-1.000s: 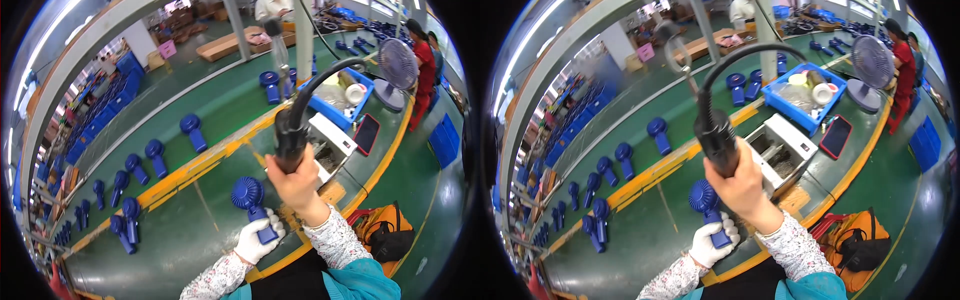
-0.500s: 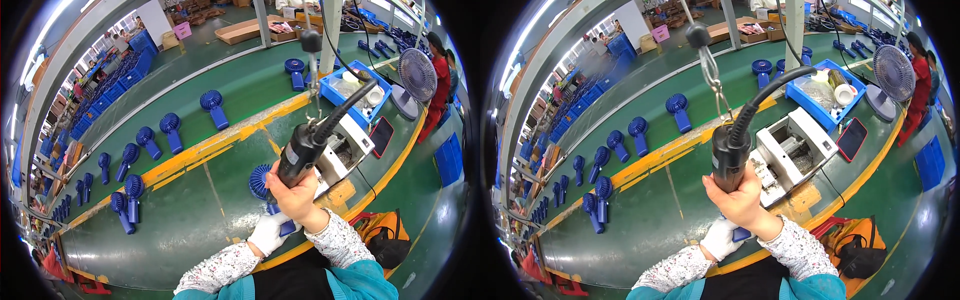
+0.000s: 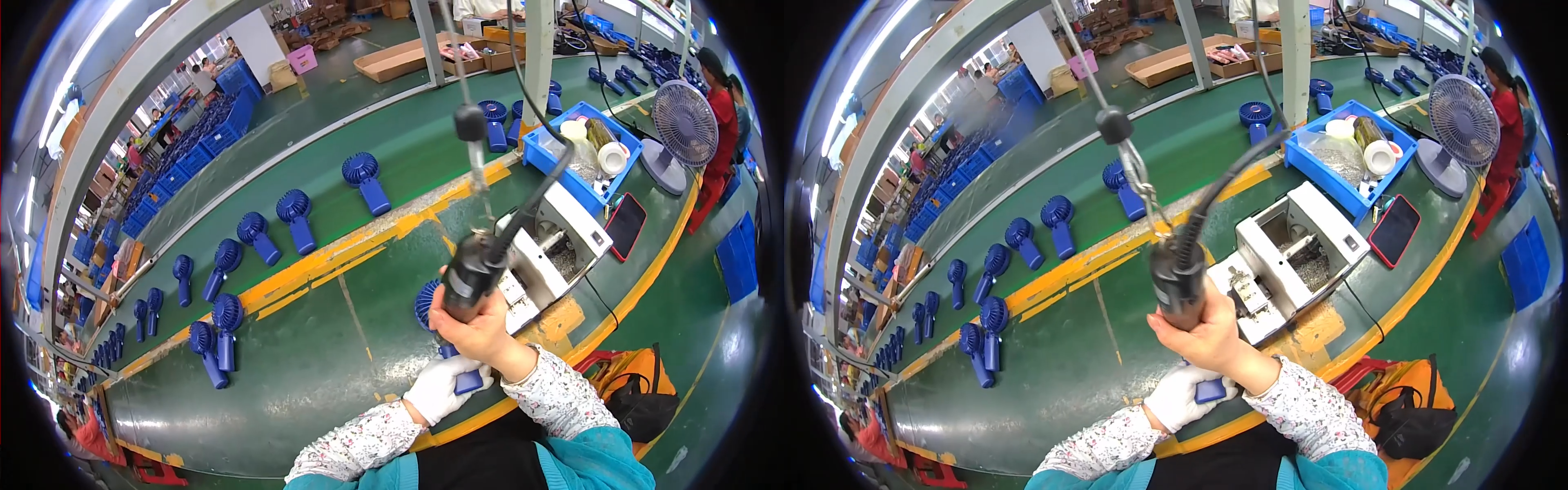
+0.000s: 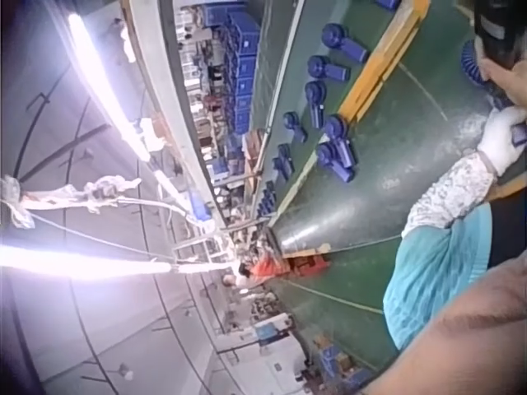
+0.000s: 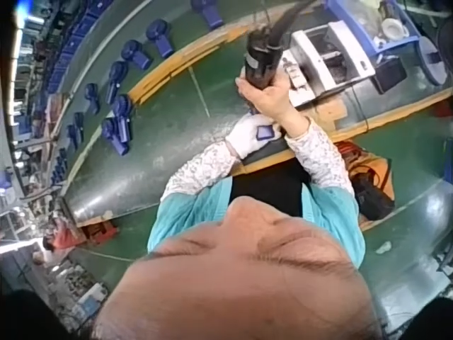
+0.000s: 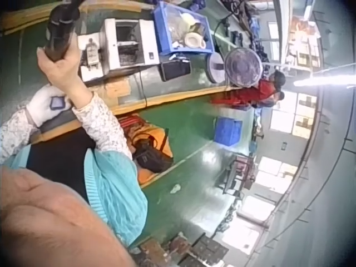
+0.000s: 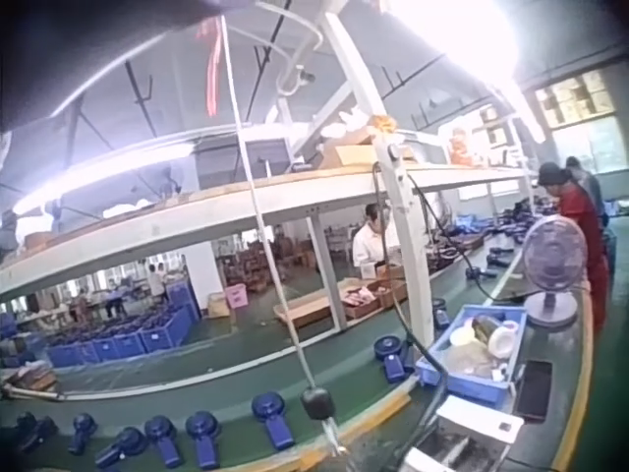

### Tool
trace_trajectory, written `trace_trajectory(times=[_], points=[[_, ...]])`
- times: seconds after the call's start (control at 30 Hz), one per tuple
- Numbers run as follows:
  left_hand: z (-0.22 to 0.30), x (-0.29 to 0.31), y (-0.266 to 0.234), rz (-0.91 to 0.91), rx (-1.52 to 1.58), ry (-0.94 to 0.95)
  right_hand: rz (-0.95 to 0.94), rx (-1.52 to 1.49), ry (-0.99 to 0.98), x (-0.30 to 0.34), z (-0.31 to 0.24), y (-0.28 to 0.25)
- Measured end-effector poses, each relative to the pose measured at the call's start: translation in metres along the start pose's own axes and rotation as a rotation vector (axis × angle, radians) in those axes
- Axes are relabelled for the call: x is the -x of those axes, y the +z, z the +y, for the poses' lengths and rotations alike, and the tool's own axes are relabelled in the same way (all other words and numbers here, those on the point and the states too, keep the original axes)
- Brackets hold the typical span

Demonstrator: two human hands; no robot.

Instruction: The person assembles handheld electric fans by securing fan casings with screws using an electric screwdriver on a factory production line.

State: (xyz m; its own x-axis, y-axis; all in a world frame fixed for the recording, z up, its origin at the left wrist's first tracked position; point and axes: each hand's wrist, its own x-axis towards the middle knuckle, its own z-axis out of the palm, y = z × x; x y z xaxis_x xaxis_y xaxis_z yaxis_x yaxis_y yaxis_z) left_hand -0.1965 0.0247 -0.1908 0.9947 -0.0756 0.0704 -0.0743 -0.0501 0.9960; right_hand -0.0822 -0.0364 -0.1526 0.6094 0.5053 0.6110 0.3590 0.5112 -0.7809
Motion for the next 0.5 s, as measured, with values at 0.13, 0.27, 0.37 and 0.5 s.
trace_trajectory(times=[0.13,0.27,0.37,0.5], points=[[-0.009,-0.013,-0.024,0.178,1.598,-0.578,0.160,-0.086,-0.184,-0.010,-0.033,-0.010],[-0.013,-0.020,-0.057,-0.219,1.626,-0.180,0.287,-0.139,-0.166,-0.014,-0.050,-0.021],[-0.014,-0.031,-0.068,-0.301,1.555,-0.138,0.254,-0.150,-0.041,-0.008,-0.048,-0.021],[-0.012,-0.051,-0.081,-0.073,1.371,-0.201,0.236,-0.064,-0.031,-0.004,-0.043,-0.016]])
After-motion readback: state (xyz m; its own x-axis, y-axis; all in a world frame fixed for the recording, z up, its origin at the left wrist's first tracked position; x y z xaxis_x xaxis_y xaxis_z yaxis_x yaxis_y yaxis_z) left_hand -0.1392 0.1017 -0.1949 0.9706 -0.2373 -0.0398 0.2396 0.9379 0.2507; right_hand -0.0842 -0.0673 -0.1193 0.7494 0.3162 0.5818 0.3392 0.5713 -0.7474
